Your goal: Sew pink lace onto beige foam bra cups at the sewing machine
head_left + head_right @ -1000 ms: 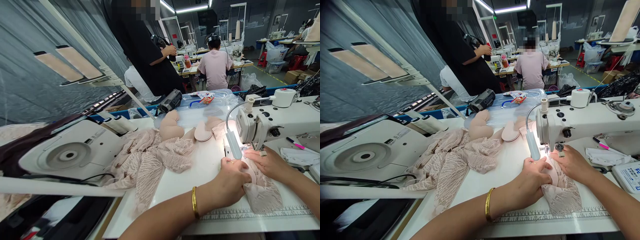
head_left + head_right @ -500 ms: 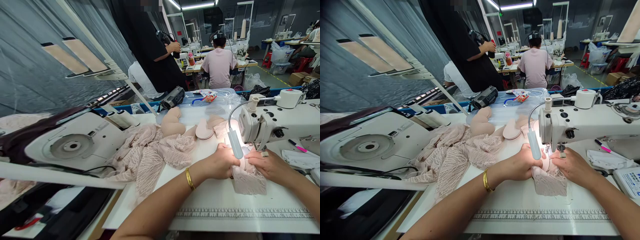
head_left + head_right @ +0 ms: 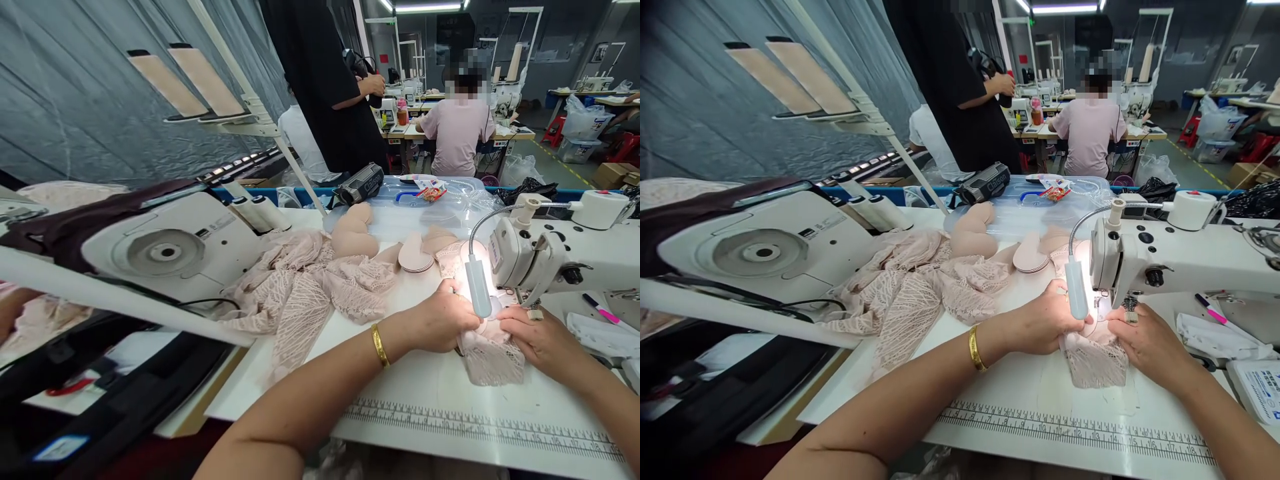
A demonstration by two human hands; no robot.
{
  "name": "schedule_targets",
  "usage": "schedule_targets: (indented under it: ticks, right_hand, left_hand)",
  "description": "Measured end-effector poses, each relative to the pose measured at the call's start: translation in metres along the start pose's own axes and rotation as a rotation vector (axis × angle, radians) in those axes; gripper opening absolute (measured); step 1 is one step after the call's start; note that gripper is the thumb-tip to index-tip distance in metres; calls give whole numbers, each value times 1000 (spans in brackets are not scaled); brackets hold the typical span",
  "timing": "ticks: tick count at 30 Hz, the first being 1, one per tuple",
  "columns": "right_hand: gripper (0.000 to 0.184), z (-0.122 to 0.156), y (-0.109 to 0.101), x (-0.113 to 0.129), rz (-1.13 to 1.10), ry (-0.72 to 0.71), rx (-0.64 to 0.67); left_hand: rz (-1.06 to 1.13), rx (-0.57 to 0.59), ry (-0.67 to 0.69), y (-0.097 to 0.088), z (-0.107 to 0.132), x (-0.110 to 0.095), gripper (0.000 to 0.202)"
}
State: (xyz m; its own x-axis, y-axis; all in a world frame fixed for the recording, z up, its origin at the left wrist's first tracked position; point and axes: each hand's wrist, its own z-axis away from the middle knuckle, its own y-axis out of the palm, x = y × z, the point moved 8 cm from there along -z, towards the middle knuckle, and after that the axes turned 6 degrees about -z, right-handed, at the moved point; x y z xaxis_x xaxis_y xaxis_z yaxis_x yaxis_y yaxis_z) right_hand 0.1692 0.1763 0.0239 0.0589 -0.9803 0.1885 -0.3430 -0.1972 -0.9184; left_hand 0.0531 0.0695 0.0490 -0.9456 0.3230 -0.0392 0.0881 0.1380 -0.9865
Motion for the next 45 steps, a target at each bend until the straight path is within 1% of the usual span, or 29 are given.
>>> schedule_targets:
  ticks: [2, 5, 7, 12, 15, 19, 23, 25, 28, 30, 32, 33, 36, 38, 41, 43, 45]
  right_hand:
    - [36, 2, 0, -5, 22, 7, -20]
    - [36, 4, -9, -6, 48, -31, -123]
    - [34, 5, -14, -7, 49, -37, -170]
    - [27, 0, -17, -14, 4, 48, -192]
    - [24, -1, -16, -14, -13, 60, -194]
    - [24, 1, -19, -10, -43, 24, -238]
    - [27, 4, -25, 5, -3, -76, -272]
    - [28, 3, -27, 16, -12, -127, -256]
    - [29, -2, -17, 30, -60, -165, -136]
    - [28, -6, -6, 33, -63, -132, -56]
    - [25, -9, 4, 30, -46, -77, -16]
    - [27, -9, 7, 27, -33, -55, -11]
    - [37, -7, 8, 15, 14, -15, -36]
    - [40, -4, 0, 9, 45, -14, -86]
    - [39, -1, -10, 3, 57, -17, -150]
    - [38, -1, -9, -3, 43, 17, -130]
    - [39, -1, -5, -10, 27, 71, -92]
  left_hand:
    - [4, 10, -15, -1, -2, 3, 18]
    - [29, 33, -45, -2, -5, 9, 19]
    - [61, 36, -72, -3, -6, 13, 18]
    - [106, 21, -88, -2, -9, 17, 17]
    - [91, 38, -86, 1, -8, 16, 18]
    - [89, 35, -78, 1, -5, 13, 20]
    - [107, 15, -62, -2, 0, 13, 18]
    - [84, 6, -72, -1, 2, 14, 16]
    - [-46, 12, -188, 5, 3, 17, 14]
    - [-129, 39, -276, 10, 3, 15, 19]
    - [-160, 76, -313, 14, 2, 9, 26]
    - [-156, 92, -317, 14, 1, 5, 29]
    - [-78, 137, -302, 8, 5, -4, 36]
    - [9, 173, -265, 1, 10, -5, 39]
    - [109, 224, -197, -7, 16, -2, 44]
    - [157, 248, -148, -10, 19, 1, 47]
    - [217, 289, -89, -9, 20, 3, 55]
